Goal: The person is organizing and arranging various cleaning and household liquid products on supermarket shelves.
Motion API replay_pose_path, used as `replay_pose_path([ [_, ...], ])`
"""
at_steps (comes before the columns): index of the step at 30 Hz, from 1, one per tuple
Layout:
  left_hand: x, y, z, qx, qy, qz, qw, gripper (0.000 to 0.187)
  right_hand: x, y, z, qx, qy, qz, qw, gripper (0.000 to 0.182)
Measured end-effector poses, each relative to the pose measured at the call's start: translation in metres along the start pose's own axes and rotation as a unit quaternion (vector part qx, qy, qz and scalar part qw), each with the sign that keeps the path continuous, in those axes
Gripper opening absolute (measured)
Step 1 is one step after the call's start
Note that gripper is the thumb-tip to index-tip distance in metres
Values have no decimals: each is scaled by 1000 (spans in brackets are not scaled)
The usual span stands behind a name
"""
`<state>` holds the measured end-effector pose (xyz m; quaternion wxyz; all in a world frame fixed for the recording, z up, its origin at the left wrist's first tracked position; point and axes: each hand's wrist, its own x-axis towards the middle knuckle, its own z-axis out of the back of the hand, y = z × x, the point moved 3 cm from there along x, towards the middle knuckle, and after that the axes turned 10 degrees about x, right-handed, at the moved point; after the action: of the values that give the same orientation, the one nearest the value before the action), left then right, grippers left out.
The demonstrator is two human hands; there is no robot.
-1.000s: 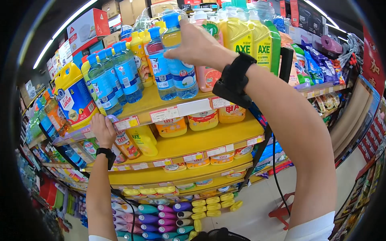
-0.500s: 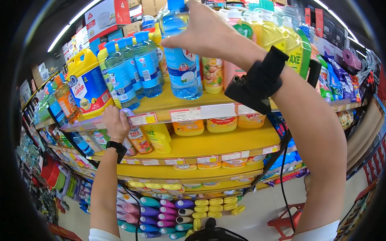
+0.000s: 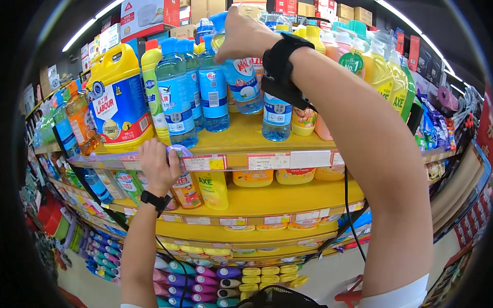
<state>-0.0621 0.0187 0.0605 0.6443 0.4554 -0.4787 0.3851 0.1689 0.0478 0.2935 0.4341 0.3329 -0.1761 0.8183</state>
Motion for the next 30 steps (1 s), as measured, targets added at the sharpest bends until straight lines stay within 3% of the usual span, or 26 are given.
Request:
replay_pose_path([
  [8, -2, 3, -1, -7, -12, -7, 1000, 24, 1, -15, -11, -42, 75, -111, 990, 106],
  [11, -2, 3, 0, -10, -11, -11, 1000, 24, -1, -12, -16, -33, 76, -120, 989, 98],
  [14, -1, 4, -1, -6, -17, -15, 1000, 24, 5, -19, -20, -130, 112, -65, 983, 81],
  [15, -2, 3, -1, -5, -17, -18, 1000, 24, 4, -14, -16, -119, 146, -113, 976, 65],
  [18, -2, 3, 0, -2, -12, -13, 1000, 24, 5, -19, -22, -224, 90, -116, 964, 61],
  [22, -3, 2, -1, 0, -6, -14, 1000, 24, 5, -14, -22, -221, 130, -85, 963, 53],
  [26, -4, 3, -4, 0, -6, -6, 1000, 23, 13, 7, -5, -186, 37, -14, 982, 39],
  [29, -3, 2, -3, 4, -4, -8, 1000, 24, 55, -15, -28, -112, -100, 130, 980, 32],
  [30, -3, 1, -2, 6, -5, -11, 1000, 24, 51, -7, -28, -115, -57, 146, 981, 35],
])
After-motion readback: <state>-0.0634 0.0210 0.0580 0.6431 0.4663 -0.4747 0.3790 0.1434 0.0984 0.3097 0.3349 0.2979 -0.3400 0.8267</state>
